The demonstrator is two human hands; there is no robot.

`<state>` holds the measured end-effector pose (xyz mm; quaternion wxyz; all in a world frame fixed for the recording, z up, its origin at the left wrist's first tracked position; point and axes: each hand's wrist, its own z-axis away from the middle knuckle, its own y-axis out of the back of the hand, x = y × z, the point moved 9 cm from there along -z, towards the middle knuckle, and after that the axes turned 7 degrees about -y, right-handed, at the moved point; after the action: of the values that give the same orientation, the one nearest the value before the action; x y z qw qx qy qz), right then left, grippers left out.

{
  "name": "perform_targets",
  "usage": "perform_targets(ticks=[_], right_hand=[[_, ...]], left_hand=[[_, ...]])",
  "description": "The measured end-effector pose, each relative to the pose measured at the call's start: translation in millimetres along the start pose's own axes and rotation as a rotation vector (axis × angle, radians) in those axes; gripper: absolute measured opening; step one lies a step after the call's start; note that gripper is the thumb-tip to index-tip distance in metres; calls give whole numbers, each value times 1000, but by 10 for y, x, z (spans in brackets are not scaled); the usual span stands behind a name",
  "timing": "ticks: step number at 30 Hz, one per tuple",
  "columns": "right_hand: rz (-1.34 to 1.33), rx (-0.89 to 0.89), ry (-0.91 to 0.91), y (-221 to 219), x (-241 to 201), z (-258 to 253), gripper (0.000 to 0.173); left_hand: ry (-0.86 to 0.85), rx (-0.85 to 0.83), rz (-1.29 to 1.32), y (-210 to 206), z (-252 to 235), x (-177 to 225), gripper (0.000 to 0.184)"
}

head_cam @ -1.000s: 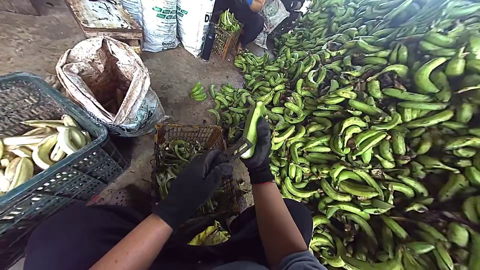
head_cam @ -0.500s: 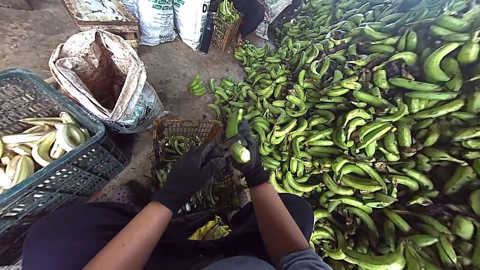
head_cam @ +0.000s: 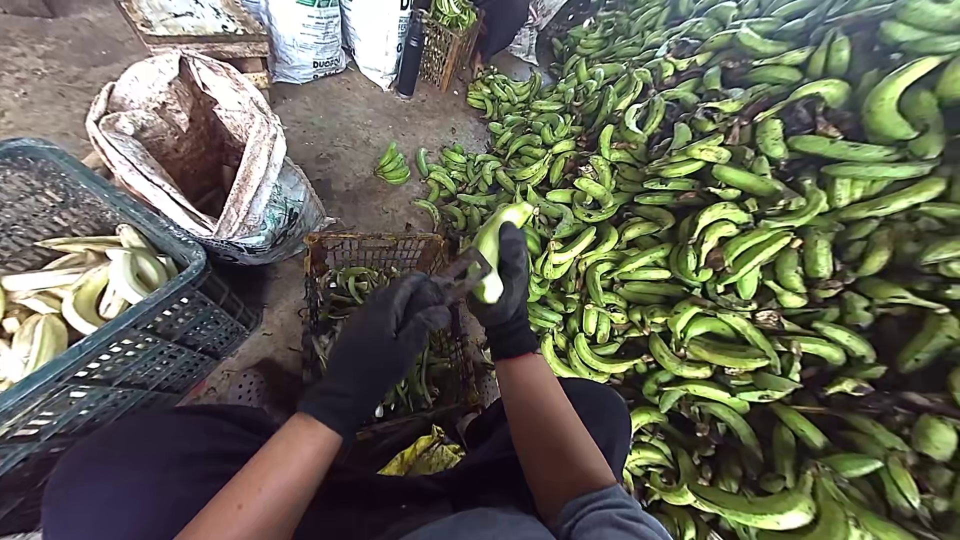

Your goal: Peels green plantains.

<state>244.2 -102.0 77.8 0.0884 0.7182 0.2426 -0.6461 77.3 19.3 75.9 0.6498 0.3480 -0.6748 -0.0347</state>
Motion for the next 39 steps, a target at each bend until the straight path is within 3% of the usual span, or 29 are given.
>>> perform_targets(ticks=[2,4,6,8,11,13,18,20,22,25,28,30,33,37,39], right_hand=[[-102,282,120,60,-230,-148,54],[-136,389,167,40,-379,-189,55],[23,224,81,-23,-292,-60,53],[91,-114,-47,-165,-80,72,42],[-139,-585,-423,-453,272,322,35],[-123,-681,-561,-500,370,496,40],[33,-751,-444,-450,277,495,58],[6,-722,-461,-441,229,435,57],[-63,-621,-444,-385,209,280,60],[-155,-359,-355,-289,127,33,59],[-436,-122,-254,-337,-4,-185,30],[-630,-2,-274,-396,-52,-242,30],[-724,160,-249,-379,-96,-277,35],[-663,187,-211,-337,-110,-260,35],[-559,54,-240,-382,-89,-224,32]], left_hand=[[-37,13,-10,-99,57,123,61],[-58,55,-52,-93,51,178,61],[-65,86,-119,-19,-16,144,59],[-84,96,-228,81,-138,-3,58],[-154,104,-359,264,-321,-234,52],[-144,56,-380,331,-412,-354,50],[76,-9,-335,306,-469,-549,48],[179,36,-314,396,-458,-664,55],[174,65,-233,440,-433,-613,59],[-1,89,-151,288,-360,-308,58],[-189,141,-201,81,-247,-30,65],[-255,252,-264,60,-170,78,71],[-267,349,-330,112,-78,151,66],[-231,328,-332,128,-68,108,62],[-222,295,-329,165,-127,57,60]])
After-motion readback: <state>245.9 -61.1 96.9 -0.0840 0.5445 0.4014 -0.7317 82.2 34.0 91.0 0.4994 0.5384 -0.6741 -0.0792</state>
